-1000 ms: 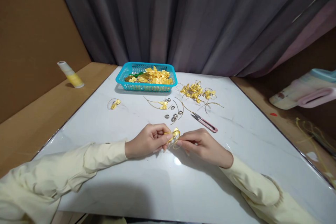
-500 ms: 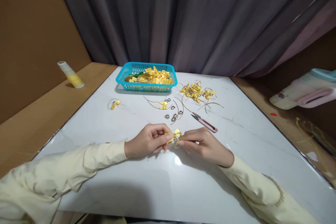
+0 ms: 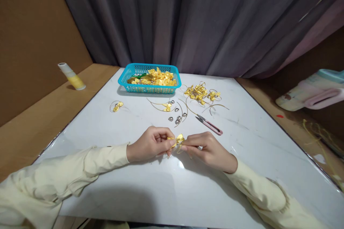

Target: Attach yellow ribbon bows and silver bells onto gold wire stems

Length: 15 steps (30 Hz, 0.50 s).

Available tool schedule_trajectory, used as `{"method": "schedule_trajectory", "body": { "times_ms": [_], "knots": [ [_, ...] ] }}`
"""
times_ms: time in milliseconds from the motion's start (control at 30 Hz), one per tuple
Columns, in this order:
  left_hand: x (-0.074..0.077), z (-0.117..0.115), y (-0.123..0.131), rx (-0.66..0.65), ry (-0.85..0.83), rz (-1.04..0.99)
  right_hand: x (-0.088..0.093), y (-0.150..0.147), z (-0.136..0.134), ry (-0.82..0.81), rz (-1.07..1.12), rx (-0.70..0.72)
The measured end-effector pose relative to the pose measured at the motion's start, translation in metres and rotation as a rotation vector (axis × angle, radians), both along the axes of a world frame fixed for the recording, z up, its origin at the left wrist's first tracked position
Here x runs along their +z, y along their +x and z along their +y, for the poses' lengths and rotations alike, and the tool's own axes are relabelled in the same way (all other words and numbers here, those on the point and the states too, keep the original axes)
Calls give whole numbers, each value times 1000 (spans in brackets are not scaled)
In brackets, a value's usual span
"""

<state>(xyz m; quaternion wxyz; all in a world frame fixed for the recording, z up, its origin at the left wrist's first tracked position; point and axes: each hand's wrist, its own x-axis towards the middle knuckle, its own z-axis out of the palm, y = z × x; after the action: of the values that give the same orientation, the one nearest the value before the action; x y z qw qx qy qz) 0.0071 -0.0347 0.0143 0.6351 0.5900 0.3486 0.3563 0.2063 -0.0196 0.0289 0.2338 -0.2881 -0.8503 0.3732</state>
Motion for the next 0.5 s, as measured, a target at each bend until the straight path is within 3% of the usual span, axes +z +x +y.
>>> {"method": "schedule_trajectory", "body": {
  "times_ms": [500],
  "knots": [
    [0,-2,-2,12,143,-3,-1,-7,-8,-121,59,7]
  ]
}}
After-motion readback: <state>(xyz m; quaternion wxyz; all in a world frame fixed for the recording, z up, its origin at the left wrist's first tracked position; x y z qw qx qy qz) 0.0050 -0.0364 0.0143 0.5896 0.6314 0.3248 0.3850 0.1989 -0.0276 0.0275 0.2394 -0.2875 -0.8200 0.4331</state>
